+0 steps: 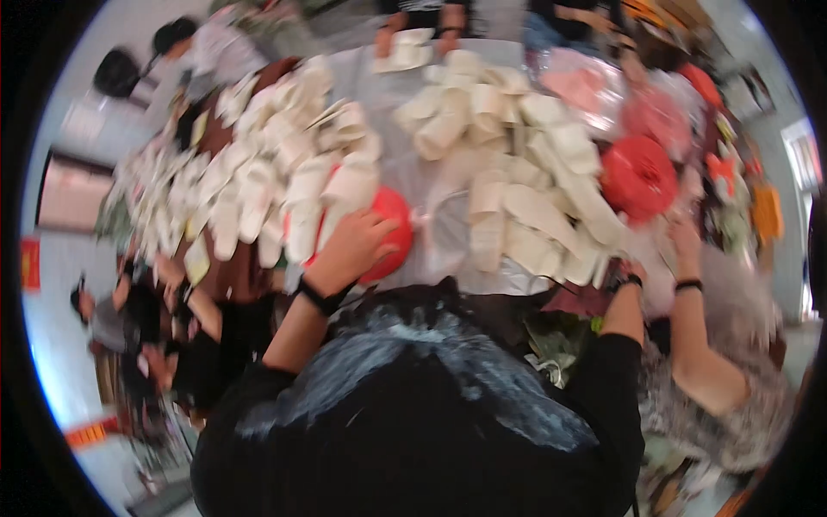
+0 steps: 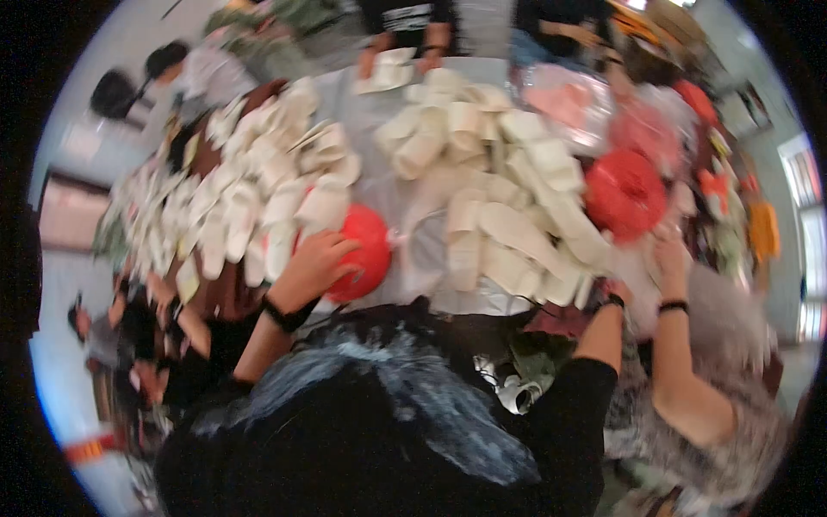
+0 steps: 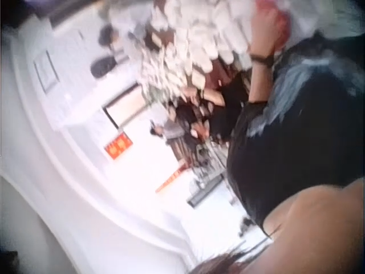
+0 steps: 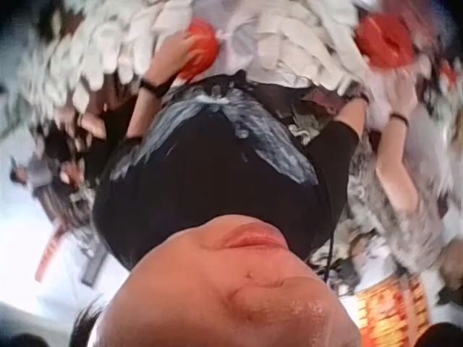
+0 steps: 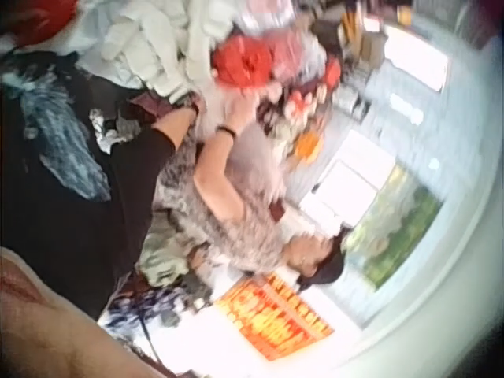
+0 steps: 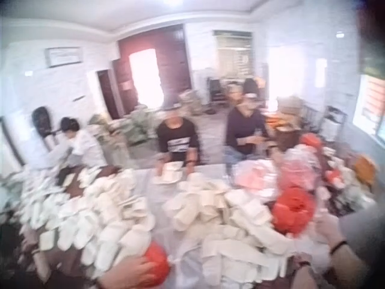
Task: Inspecting and packaging pairs of white slippers into plastic bags at a factory table.
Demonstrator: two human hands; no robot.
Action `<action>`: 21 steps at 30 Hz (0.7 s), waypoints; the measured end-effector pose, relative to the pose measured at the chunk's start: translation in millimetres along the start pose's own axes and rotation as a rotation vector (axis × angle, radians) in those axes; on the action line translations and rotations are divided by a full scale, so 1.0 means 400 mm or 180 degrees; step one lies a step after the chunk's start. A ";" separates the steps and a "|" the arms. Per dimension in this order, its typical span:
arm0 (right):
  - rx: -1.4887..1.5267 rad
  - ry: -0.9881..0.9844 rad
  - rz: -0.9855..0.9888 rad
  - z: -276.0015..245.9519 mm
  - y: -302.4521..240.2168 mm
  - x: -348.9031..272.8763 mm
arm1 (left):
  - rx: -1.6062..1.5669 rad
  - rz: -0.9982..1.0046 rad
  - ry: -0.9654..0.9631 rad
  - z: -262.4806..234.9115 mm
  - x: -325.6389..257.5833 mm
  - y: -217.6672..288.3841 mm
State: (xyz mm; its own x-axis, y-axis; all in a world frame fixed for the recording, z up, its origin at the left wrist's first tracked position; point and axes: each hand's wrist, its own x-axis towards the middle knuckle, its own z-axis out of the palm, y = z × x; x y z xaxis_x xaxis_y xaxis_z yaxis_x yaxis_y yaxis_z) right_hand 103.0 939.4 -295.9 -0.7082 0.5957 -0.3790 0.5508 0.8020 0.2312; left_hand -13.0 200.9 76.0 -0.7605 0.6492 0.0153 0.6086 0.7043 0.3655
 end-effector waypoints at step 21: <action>0.5031 -0.0471 -0.1406 -0.556 -0.996 -0.568 | 0.0048 -0.0850 0.0497 -0.088 -0.342 -0.272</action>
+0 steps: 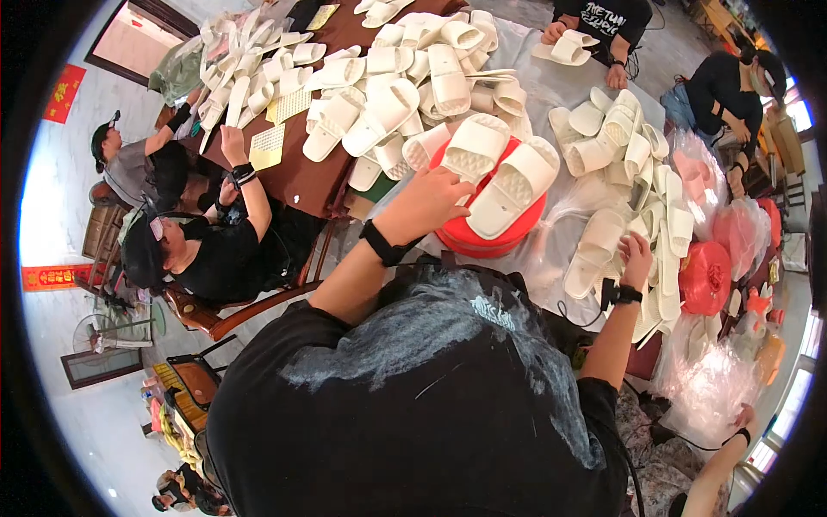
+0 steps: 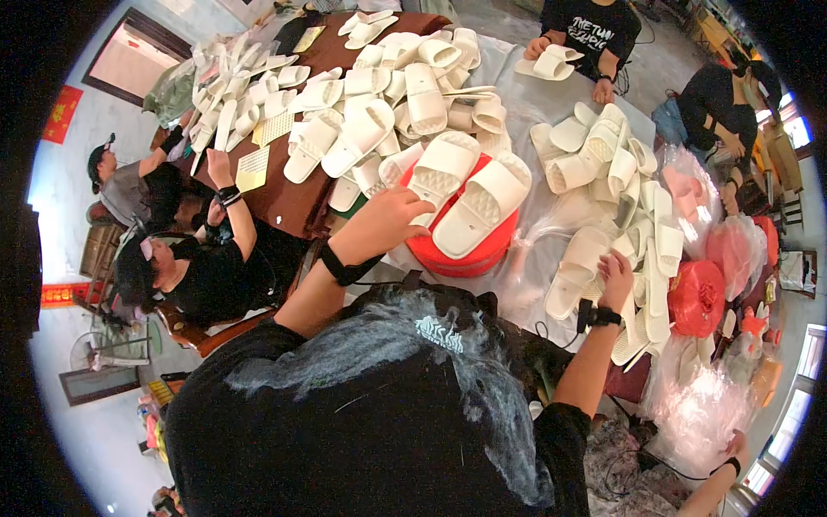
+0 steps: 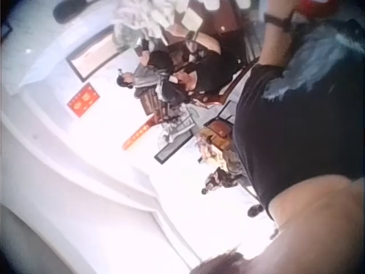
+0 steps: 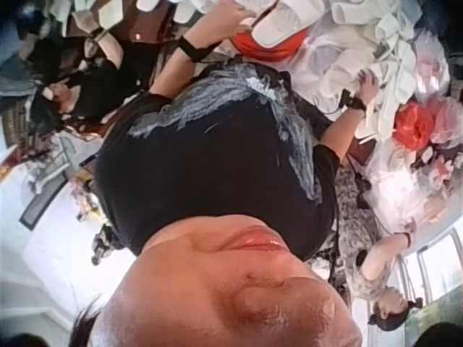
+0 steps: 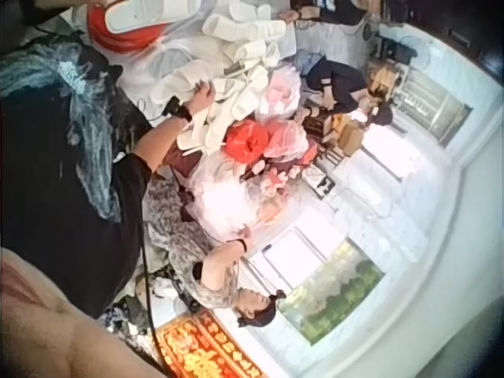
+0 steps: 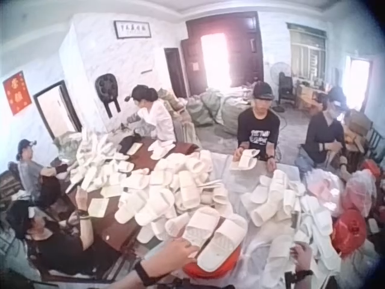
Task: Inspecting and packaging pairs of white slippers into plastic bags at a factory table.
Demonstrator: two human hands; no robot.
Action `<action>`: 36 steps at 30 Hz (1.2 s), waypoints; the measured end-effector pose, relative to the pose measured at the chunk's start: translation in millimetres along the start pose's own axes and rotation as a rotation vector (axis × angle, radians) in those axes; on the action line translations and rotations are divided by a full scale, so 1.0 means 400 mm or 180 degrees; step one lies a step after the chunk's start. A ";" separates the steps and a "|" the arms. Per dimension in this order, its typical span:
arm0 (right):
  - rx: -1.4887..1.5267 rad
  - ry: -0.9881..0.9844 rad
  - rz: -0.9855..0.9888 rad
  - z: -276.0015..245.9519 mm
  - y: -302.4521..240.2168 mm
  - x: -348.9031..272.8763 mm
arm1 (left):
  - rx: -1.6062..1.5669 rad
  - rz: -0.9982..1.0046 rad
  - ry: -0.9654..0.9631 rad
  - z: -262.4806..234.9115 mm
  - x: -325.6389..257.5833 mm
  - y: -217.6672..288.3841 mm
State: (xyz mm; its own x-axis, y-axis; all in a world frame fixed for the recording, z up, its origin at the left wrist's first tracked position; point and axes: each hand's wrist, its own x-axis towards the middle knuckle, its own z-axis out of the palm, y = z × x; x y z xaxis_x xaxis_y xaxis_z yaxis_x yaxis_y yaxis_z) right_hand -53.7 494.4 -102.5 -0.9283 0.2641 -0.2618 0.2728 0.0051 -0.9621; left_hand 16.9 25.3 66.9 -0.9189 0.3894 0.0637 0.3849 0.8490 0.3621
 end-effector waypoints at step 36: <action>-0.2143 -0.0838 -0.1432 0.649 -0.329 0.077 | -0.1034 0.0497 0.0597 0.030 0.362 -0.320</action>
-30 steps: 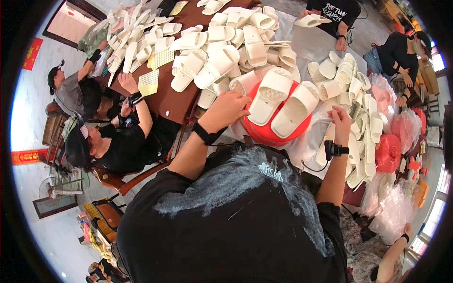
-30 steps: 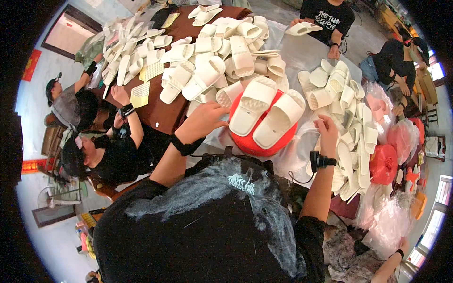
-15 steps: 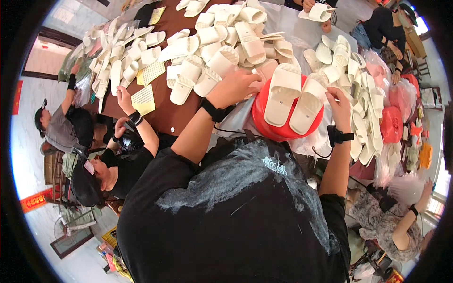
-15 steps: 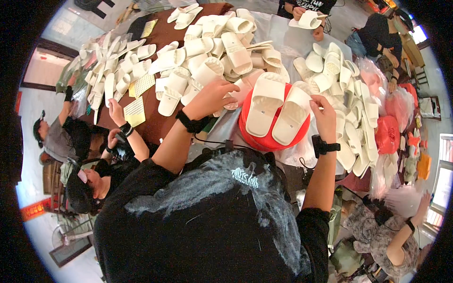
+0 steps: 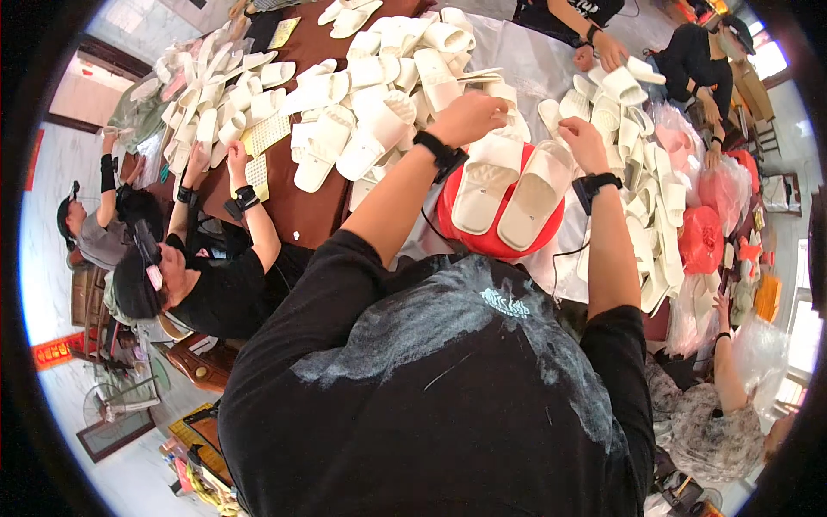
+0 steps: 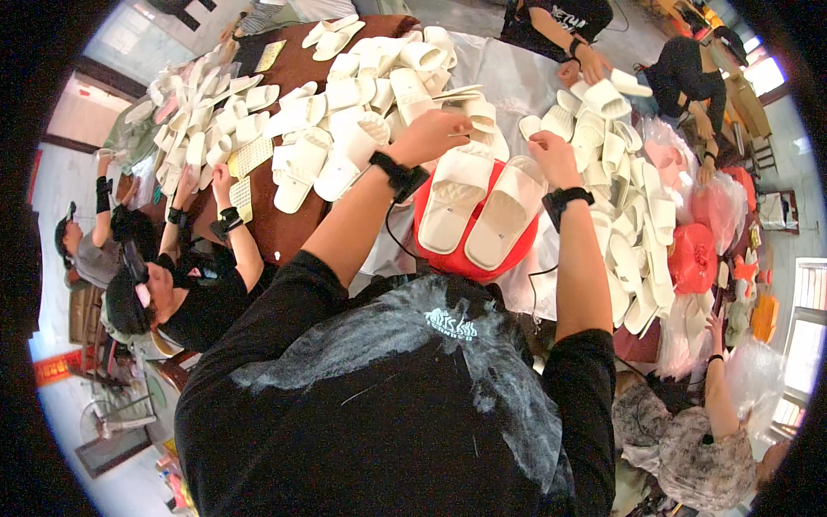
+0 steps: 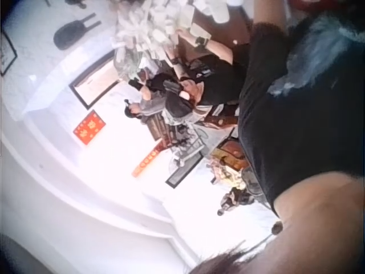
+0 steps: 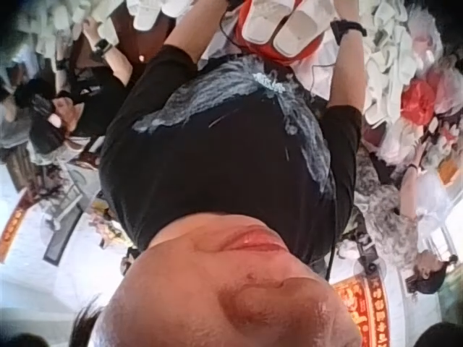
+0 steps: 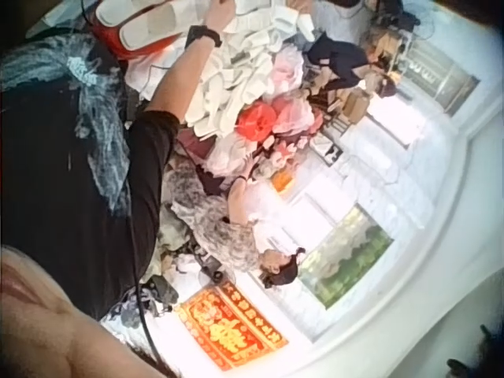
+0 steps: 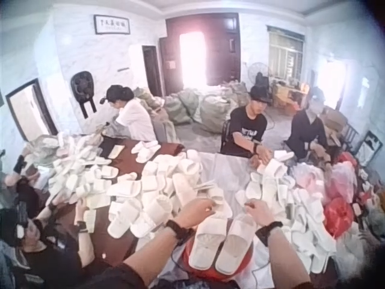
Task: Inspecting and packaging pairs of white slippers into plastic bags at a factory table.
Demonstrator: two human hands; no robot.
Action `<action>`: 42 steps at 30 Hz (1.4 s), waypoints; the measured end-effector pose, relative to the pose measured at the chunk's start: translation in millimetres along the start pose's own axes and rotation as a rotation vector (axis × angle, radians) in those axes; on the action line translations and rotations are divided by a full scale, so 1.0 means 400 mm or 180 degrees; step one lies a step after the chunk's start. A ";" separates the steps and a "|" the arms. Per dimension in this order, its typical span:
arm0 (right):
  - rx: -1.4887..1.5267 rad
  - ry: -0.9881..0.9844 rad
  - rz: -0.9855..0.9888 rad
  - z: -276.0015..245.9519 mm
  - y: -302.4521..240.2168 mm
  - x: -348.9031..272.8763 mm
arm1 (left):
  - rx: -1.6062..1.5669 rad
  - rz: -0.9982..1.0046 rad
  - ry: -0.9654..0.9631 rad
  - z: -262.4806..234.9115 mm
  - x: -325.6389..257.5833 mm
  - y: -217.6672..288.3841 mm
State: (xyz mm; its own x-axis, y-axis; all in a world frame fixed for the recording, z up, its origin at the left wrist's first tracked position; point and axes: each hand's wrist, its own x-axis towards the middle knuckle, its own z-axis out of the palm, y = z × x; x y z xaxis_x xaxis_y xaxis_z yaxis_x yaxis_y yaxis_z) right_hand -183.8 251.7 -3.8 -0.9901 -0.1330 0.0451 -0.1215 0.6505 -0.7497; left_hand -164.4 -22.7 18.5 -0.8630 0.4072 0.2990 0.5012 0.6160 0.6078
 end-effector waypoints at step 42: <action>0.0165 -0.0540 -0.0059 0.069 0.046 0.054 | 0.0033 -0.0469 -0.0203 0.214 0.117 -0.027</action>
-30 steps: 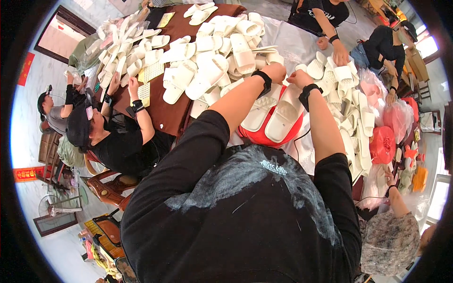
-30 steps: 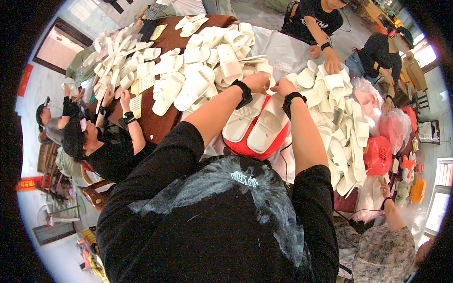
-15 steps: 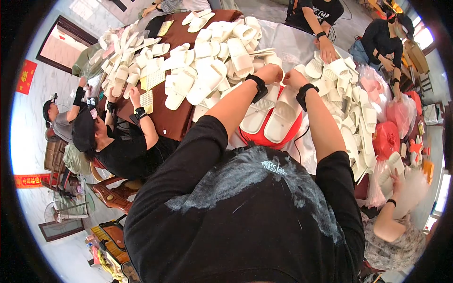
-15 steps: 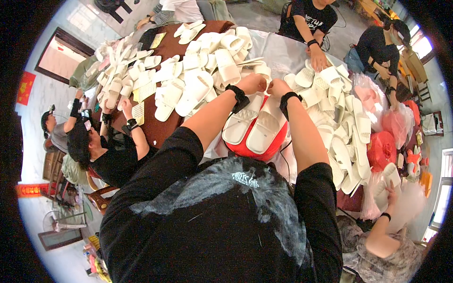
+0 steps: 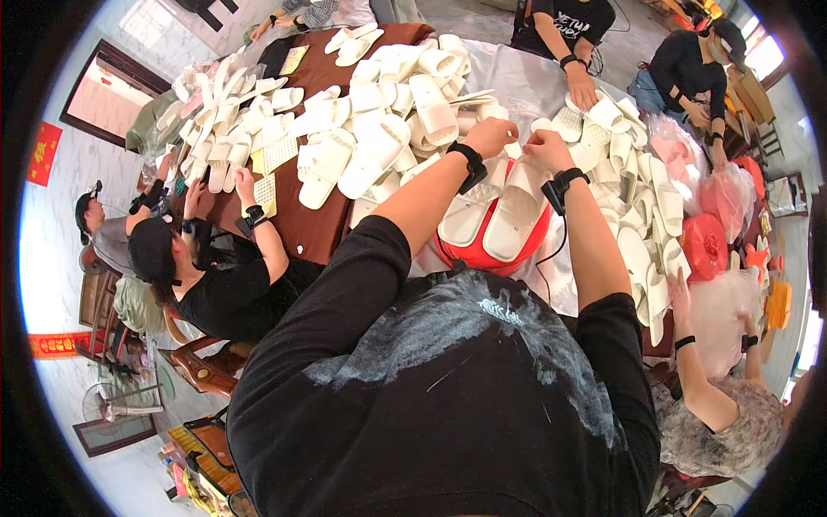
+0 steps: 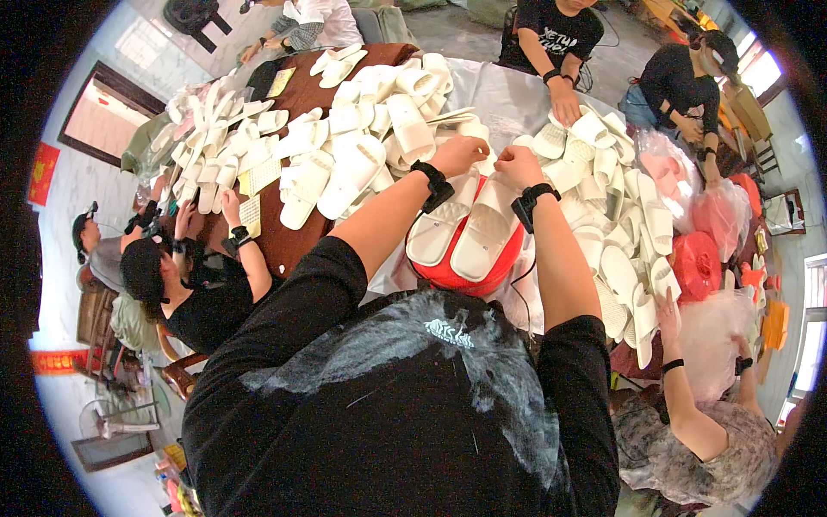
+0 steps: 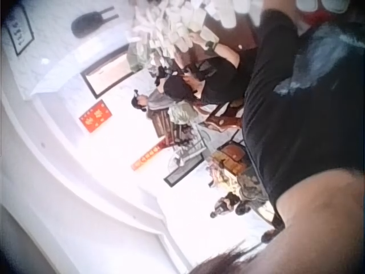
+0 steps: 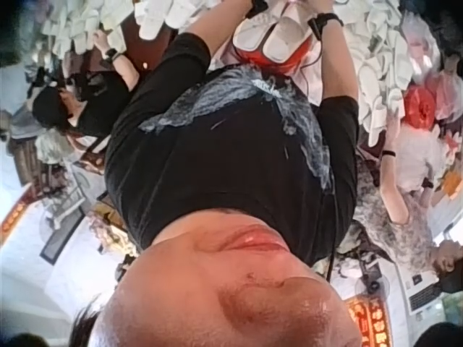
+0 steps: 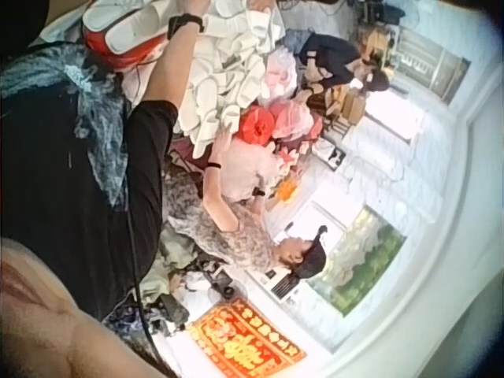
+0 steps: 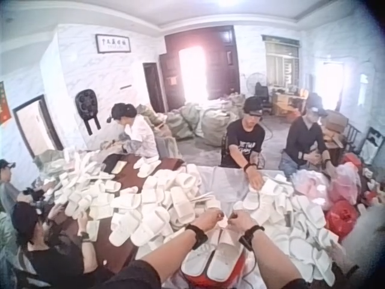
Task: Inspecting and packaging pairs of white slippers into plastic bags at a factory table.
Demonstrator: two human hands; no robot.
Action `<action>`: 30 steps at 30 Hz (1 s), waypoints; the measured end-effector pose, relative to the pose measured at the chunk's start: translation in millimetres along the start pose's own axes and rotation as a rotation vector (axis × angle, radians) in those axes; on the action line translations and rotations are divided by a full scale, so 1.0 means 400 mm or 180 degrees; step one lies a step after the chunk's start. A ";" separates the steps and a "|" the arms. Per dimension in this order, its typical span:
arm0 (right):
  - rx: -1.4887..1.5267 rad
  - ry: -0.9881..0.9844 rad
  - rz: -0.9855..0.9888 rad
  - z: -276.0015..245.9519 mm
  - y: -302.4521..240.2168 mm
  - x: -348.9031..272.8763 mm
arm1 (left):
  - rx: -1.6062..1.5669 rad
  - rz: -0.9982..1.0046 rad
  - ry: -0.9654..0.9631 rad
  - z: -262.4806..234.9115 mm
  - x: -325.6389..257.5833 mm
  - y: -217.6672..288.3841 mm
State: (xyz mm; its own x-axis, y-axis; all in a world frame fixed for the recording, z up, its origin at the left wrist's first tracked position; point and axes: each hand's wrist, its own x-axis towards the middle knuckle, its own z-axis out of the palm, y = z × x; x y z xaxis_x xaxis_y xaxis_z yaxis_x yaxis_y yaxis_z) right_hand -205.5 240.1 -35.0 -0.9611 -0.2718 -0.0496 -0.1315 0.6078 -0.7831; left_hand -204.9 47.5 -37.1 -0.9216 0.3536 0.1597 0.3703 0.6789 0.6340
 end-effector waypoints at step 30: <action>0.2265 0.1060 -0.0506 -0.057 -0.152 -0.076 | -0.3224 -0.0779 0.0290 -0.022 -0.043 0.080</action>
State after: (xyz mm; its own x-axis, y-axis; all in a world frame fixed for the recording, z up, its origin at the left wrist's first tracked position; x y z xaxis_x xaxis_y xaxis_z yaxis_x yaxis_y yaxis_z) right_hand -173.8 228.3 28.4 -0.9806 -0.0099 0.1957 -0.1945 -0.0716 -0.9783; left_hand -178.3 57.4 -12.9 -0.9792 0.2008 -0.0288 -0.0590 -0.1462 0.9875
